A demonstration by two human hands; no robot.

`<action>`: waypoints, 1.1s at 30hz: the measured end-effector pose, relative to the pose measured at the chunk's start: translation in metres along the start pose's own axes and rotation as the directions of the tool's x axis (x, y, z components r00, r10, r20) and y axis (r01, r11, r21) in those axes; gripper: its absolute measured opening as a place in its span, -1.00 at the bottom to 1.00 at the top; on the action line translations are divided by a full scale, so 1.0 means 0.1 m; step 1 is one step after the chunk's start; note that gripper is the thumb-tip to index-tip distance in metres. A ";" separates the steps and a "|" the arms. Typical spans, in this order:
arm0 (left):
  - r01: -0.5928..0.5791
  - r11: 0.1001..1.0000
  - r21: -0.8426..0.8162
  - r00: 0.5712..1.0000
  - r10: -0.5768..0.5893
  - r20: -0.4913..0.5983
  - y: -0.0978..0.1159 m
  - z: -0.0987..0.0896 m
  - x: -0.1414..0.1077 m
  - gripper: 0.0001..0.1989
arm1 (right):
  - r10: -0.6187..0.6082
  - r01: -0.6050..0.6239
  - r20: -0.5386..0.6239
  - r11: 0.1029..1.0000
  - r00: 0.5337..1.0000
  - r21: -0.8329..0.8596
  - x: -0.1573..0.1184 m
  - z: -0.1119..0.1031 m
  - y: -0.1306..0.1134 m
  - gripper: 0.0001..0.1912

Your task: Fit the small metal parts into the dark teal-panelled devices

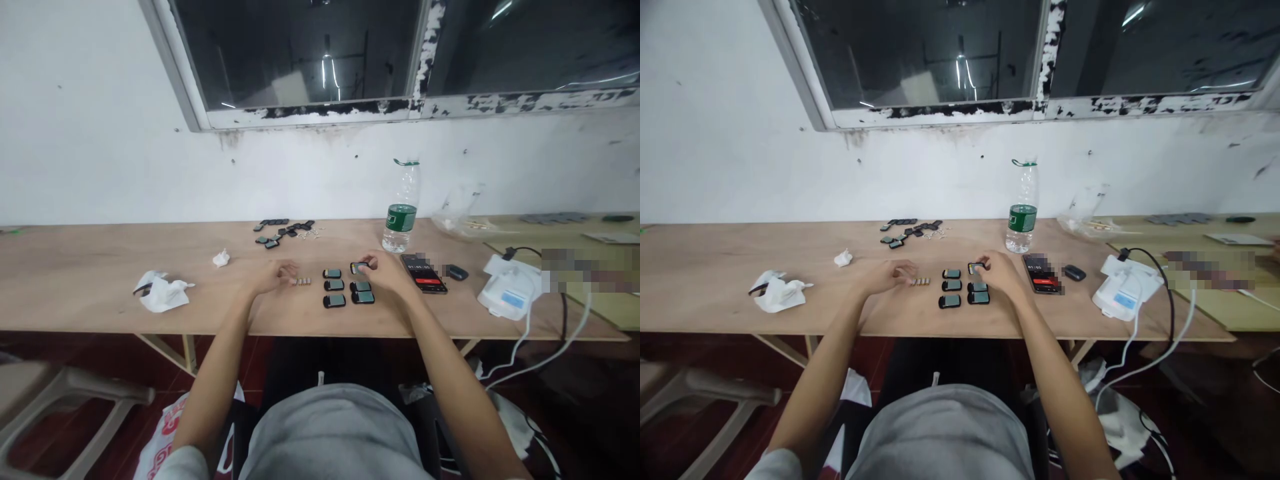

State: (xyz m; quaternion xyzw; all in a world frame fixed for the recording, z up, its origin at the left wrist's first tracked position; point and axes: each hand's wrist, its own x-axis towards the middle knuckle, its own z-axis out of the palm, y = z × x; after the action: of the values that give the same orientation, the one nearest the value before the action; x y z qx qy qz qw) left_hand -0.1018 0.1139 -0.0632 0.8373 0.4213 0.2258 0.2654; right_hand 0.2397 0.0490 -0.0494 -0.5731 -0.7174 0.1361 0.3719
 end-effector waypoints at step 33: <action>-0.492 0.795 0.356 0.752 0.594 -0.287 0.88 0.57 0.05 -0.75 | -0.148 0.095 0.065 0.856 0.987 0.508 -0.10 0.15 -0.43 -0.75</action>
State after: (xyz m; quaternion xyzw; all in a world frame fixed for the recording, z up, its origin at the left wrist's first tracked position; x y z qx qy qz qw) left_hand -0.0133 0.0590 -0.0491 0.8897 0.2268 0.3960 -0.0117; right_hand 0.1988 0.0302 -0.0370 -0.4023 -0.7096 0.3238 0.4794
